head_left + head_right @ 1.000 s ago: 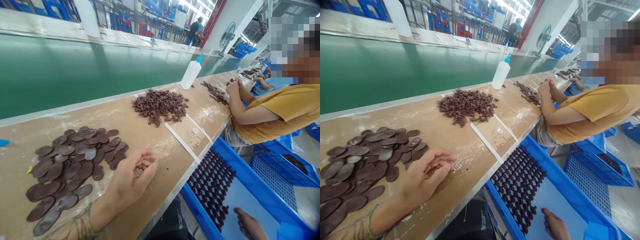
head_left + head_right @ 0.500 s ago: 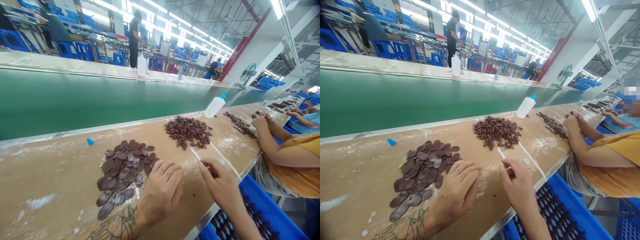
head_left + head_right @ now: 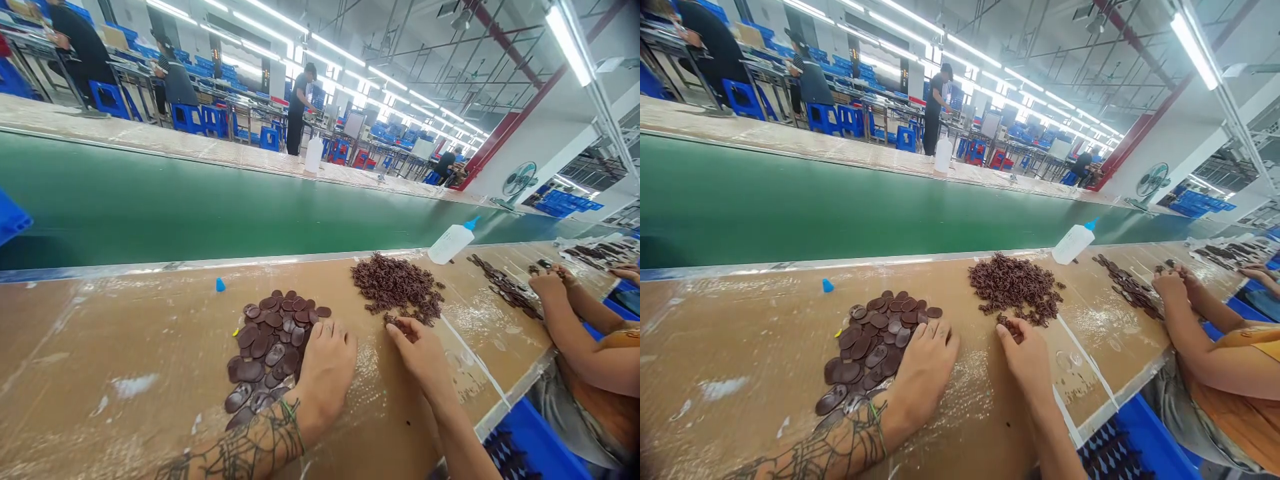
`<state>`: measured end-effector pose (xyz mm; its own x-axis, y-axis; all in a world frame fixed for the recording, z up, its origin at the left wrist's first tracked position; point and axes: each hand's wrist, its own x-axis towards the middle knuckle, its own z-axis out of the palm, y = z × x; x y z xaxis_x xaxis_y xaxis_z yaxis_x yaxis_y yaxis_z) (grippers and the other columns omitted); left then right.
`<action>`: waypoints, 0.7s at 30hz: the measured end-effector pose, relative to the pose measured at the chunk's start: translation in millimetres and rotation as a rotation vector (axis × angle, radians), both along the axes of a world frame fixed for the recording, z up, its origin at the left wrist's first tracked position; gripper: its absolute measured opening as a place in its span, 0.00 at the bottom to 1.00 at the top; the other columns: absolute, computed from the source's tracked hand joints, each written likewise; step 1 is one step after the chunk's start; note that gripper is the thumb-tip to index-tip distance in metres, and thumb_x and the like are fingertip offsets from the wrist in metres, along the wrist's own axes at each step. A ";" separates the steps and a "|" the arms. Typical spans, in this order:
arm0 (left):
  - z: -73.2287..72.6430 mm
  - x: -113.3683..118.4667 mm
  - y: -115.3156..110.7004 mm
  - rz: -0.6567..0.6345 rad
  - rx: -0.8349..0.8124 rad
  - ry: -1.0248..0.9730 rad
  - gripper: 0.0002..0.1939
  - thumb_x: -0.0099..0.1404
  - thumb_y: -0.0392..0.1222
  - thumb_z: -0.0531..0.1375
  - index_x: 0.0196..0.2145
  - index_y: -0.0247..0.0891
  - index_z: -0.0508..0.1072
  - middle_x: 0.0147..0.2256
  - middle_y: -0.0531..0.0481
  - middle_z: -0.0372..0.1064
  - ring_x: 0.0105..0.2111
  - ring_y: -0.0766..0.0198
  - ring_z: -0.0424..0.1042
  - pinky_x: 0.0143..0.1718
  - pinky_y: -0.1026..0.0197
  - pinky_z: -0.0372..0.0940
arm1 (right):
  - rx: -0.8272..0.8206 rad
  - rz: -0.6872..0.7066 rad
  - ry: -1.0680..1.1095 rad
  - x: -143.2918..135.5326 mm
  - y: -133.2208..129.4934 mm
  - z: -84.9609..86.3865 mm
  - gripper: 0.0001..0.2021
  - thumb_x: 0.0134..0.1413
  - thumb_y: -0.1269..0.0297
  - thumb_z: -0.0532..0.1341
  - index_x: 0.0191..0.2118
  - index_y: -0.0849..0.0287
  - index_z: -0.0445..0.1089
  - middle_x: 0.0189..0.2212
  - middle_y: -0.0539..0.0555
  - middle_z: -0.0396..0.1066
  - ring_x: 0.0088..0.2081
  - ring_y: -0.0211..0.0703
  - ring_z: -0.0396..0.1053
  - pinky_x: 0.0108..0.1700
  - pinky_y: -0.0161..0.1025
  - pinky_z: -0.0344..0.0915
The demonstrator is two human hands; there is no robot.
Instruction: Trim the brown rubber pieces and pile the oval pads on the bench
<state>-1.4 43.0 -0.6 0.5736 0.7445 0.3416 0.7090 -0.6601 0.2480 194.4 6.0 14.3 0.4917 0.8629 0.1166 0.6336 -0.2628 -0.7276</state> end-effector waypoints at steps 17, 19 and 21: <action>5.7 1.9 -19.4 -0.346 -0.579 -0.629 0.16 0.75 0.33 0.46 0.46 0.38 0.73 0.35 0.49 0.71 0.34 0.63 0.72 0.39 0.63 0.67 | 0.048 -0.010 0.452 -33.3 -72.7 -1.2 0.23 0.53 0.43 0.67 0.45 0.58 0.76 0.28 0.52 0.75 0.29 0.44 0.69 0.32 0.38 0.66; 8.4 2.4 -23.3 -0.366 -0.653 -0.649 0.15 0.75 0.36 0.47 0.47 0.39 0.72 0.40 0.48 0.73 0.41 0.61 0.73 0.45 0.60 0.66 | 0.024 0.063 0.414 -38.7 -78.5 0.4 0.20 0.54 0.44 0.66 0.41 0.56 0.78 0.36 0.56 0.78 0.38 0.50 0.74 0.42 0.41 0.69; 9.7 3.0 -26.5 -0.396 -0.776 -0.647 0.11 0.74 0.40 0.49 0.43 0.40 0.72 0.39 0.49 0.73 0.41 0.59 0.72 0.45 0.59 0.65 | 0.006 0.123 0.442 -45.1 -84.3 2.2 0.18 0.54 0.45 0.67 0.39 0.55 0.79 0.35 0.55 0.78 0.40 0.52 0.74 0.46 0.43 0.68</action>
